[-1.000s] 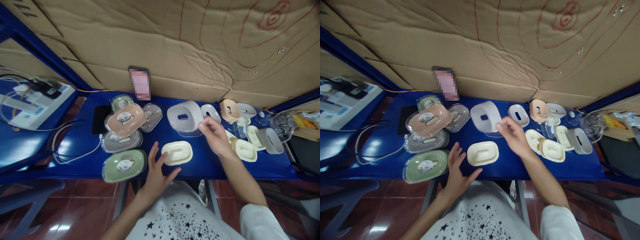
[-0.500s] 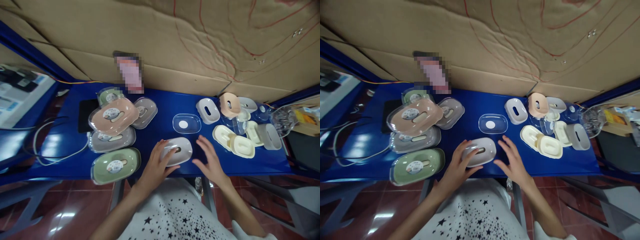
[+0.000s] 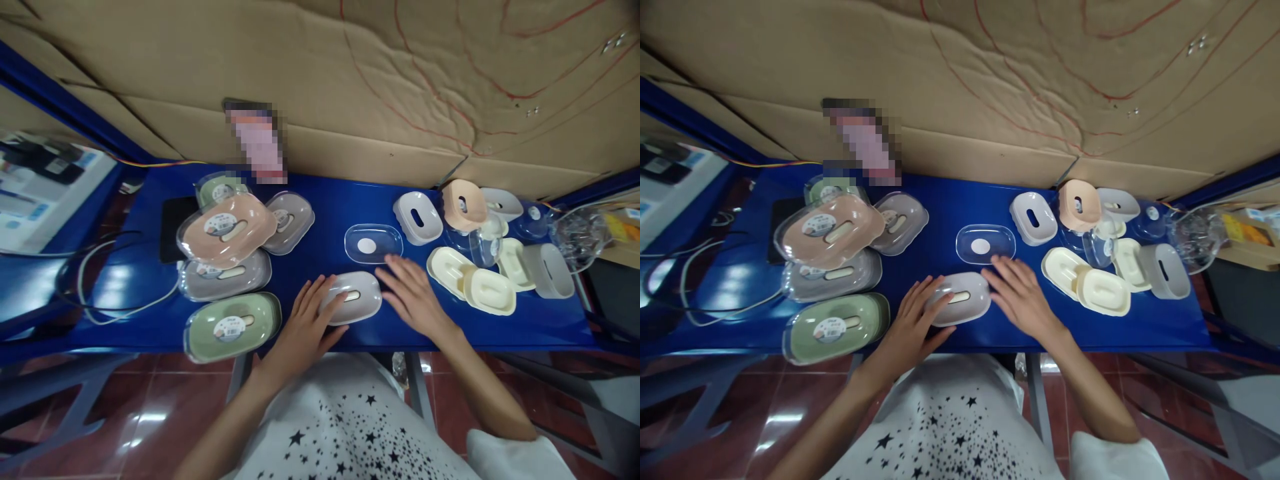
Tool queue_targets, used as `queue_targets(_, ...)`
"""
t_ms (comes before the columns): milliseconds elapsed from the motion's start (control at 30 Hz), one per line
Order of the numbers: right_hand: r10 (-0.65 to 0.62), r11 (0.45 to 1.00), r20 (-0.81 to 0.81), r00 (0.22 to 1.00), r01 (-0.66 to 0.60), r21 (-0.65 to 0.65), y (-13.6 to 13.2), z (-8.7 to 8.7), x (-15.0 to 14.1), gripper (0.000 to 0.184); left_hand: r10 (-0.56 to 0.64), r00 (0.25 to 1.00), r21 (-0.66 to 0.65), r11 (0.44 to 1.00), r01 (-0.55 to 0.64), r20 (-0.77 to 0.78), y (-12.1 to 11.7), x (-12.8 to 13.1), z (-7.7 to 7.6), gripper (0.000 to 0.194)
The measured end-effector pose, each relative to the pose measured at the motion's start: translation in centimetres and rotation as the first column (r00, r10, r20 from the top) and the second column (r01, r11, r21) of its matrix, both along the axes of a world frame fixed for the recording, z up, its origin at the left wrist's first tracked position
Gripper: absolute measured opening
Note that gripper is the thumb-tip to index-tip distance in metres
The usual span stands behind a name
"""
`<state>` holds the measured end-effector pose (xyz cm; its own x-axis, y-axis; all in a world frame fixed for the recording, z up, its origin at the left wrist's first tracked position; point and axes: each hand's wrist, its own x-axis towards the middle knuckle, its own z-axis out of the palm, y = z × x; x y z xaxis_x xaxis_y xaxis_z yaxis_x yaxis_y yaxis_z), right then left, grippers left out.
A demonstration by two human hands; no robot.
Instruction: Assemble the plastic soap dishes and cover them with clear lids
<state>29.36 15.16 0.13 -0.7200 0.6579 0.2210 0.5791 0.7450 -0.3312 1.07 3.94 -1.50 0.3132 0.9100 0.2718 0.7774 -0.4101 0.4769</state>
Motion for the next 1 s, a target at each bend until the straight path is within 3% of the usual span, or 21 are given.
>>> queue_targets(133,-0.189,0.982,-0.016,0.982,0.188,-0.022,3.0,0.2,0.3,0.037,0.028,0.994,-0.040,0.999,-0.023,0.106,-0.4,0.1,0.3,0.067)
queue_targets(233,-0.235,0.957,-0.205,0.950,0.190,-0.218,3.2,1.0,0.5,0.022,0.065,0.979,-0.071,0.996,-0.052,0.192,-0.8,0.3,0.2,0.075)
queue_targets(300,-0.330,0.869,-0.373,0.867,0.125,-0.479,2.5,1.8,0.6,0.023,0.086,0.962,-0.092,0.994,-0.064,0.259,-0.9,0.4,-0.1,0.082)
queue_targets(367,-0.473,0.713,-0.473,0.744,0.007,-0.701,1.8,2.5,0.5,0.031,0.090,0.939,-0.098,0.993,-0.061,0.331,-0.8,0.4,-0.5,0.090)
queue_targets(467,-0.630,0.520,-0.437,0.642,-0.068,-0.851,1.4,2.5,-0.3,0.045,0.055,0.916,-0.067,0.997,-0.031,0.398,-0.5,0.4,-1.0,0.098)
queue_targets(533,-0.665,0.478,-0.368,0.650,-0.009,-0.878,1.2,2.0,-0.9,0.051,0.037,0.917,-0.055,0.998,-0.016,0.398,-0.2,0.4,-1.1,0.100)
queue_targets(600,-0.641,0.531,-0.329,0.694,0.090,-0.842,0.9,1.5,-1.5,0.050,0.035,0.928,-0.066,0.998,-0.011,0.372,0.0,0.5,-1.2,0.099)
queue_targets(700,-0.489,0.726,-0.326,0.809,0.171,-0.666,0.3,1.2,-2.0,0.041,0.045,0.943,-0.100,0.995,-0.012,0.329,0.1,0.5,-1.2,0.097)
queue_targets(767,-0.383,0.812,-0.321,0.866,0.151,-0.563,0.1,1.3,-2.0,0.037,0.061,0.945,-0.110,0.994,-0.027,0.322,0.1,0.6,-1.2,0.098)
queue_targets(867,-0.283,0.843,-0.299,0.911,0.088,-0.531,0.2,1.6,-1.8,0.038,0.083,0.941,-0.104,0.993,-0.052,0.328,0.1,0.5,-1.3,0.099)
queue_targets(1000,-0.181,0.869,-0.239,0.954,0.041,-0.493,0.5,2.1,-1.6,0.038,0.030,0.950,-0.113,0.994,0.006,0.312,0.2,0.4,-1.2,0.098)
